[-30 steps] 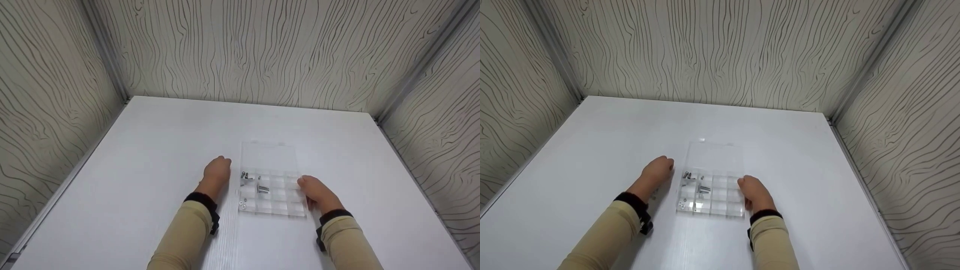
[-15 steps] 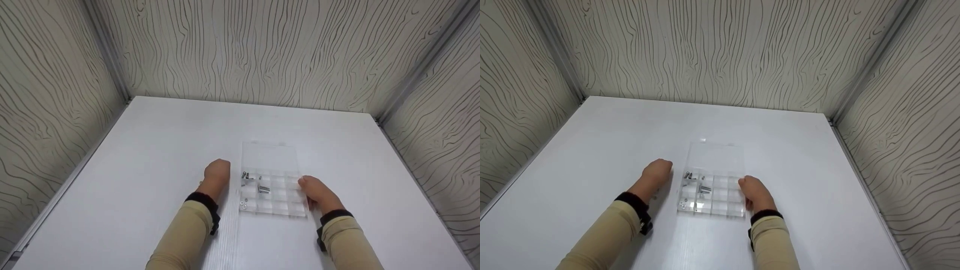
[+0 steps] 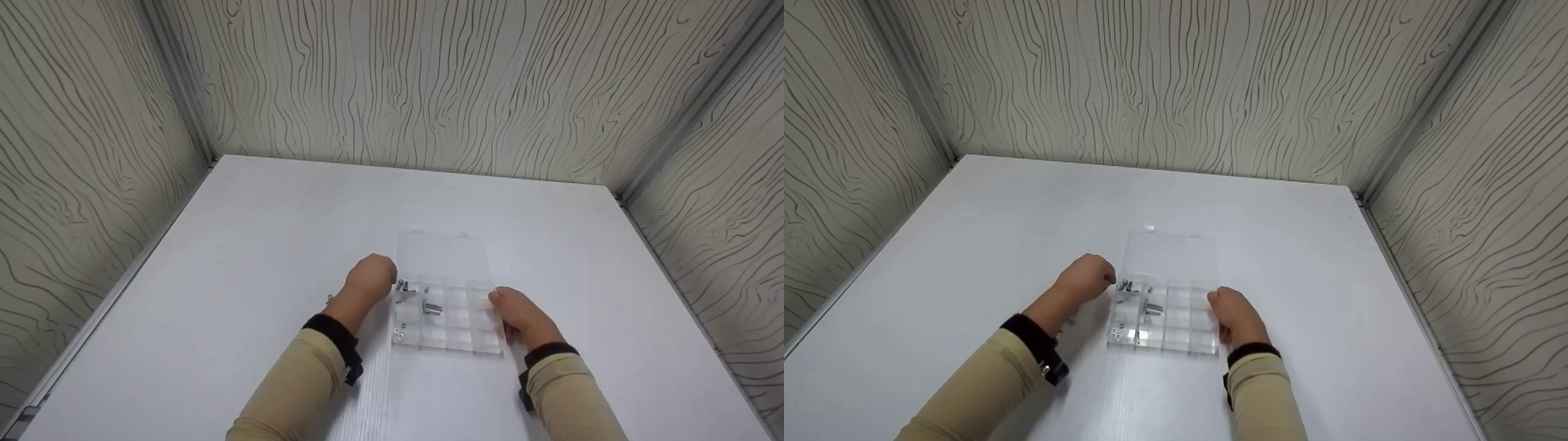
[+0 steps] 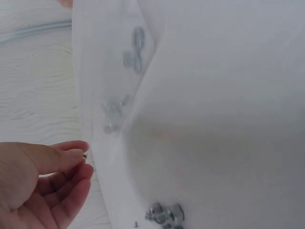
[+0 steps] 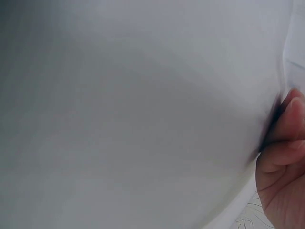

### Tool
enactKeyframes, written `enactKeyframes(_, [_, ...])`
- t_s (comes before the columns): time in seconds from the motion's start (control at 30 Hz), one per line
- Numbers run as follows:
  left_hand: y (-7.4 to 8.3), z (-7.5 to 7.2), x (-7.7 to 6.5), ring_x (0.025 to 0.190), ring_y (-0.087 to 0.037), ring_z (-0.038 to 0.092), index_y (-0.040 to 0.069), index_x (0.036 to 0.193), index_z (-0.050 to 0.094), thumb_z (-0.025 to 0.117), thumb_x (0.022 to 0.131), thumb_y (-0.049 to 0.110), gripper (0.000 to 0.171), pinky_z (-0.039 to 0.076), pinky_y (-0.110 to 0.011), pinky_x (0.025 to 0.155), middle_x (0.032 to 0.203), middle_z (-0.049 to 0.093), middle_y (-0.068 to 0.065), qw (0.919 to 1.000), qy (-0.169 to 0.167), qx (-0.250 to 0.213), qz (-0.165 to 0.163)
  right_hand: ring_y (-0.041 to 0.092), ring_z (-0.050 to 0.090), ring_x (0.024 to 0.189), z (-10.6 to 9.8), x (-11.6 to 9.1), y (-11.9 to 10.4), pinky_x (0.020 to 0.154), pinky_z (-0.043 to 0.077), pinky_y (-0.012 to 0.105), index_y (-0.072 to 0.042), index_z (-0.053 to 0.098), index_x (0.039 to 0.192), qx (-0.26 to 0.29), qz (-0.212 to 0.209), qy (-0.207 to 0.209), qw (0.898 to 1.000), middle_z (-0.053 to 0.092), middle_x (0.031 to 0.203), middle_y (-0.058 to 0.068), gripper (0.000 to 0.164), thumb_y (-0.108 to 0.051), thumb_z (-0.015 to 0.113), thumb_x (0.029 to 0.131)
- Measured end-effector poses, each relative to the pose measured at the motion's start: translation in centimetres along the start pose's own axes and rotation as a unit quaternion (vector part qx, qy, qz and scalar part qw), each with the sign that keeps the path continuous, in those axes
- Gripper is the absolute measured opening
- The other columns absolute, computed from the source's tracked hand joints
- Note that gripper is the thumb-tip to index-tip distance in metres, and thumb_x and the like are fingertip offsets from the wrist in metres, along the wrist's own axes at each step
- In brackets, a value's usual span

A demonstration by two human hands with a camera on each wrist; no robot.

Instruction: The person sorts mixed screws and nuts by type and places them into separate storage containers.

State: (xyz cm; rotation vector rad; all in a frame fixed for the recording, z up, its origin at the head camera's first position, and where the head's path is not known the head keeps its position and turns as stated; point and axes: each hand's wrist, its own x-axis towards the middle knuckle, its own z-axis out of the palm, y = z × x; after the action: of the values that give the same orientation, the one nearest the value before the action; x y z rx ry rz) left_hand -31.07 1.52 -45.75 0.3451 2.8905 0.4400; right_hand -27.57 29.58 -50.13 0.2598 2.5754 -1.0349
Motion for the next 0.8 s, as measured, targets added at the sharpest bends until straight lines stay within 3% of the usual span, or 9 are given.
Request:
enactKeyframes(0.23, [1.6, 0.8, -1.1, 0.065, -0.01, 0.054, 0.015, 0.084, 0.069, 0.064, 0.084, 0.018, 0.006, 0.048, -0.024, 0.06, 0.076, 0.064, 0.004, 0.9988, 0.028, 0.011, 0.04, 0.022, 0.051, 0.039, 0.0, 0.1, 0.1, 0.036, 0.044, 0.033, -0.004, 0.047, 0.096, -0.008, -0.005, 0.0, 1.0, 0.051, 0.053, 0.01, 0.027, -0.024, 0.029, 0.097])
enactKeyframes(0.4, [1.6, 1.4, -1.6, 0.065, -0.011, 0.052, 0.016, 0.076, 0.069, 0.07, 0.079, 0.022, 0.007, 0.048, -0.025, 0.062, 0.071, 0.06, 0.005, 0.9952, 0.032, 0.058, 0.072, 0.022, 0.05, 0.039, 0.1, 0.0, 0.1, 0.035, 0.043, 0.031, -0.005, 0.047, 0.097, 0.006, 0.006, 0.0, 1.0, 0.05, 0.052, 0.009, 0.027, -0.026, 0.03, 0.097])
enactKeyframes(0.57, [1.4, 2.1, -1.5, 0.067, -0.01, 0.053, 0.018, 0.073, 0.07, 0.072, 0.076, 0.024, 0.007, 0.05, -0.025, 0.066, 0.071, 0.06, 0.006, 0.9934, 0.024, 0.087, 0.071, 0.021, 0.05, 0.038, 0.1, -0.1, 0.2, 0.035, 0.043, 0.031, -0.004, 0.048, 0.101, 0.024, 0.009, -0.002, 1.0, 0.05, 0.053, 0.009, 0.027, -0.025, 0.031, 0.097])
enactKeyframes(0.8, [1.1, 2.2, -1.5, 0.07, -0.009, 0.056, 0.017, 0.08, 0.072, 0.068, 0.079, 0.025, 0.009, 0.051, -0.025, 0.068, 0.077, 0.063, 0.006, 0.9933, 0.025, 0.081, 0.079, 0.021, 0.051, 0.039, 0.0, 0.1, 0.2, 0.036, 0.043, 0.031, -0.002, 0.045, 0.114, 0.019, 0.013, -0.006, 1.0, 0.051, 0.056, 0.01, 0.033, -0.027, 0.03, 0.098])
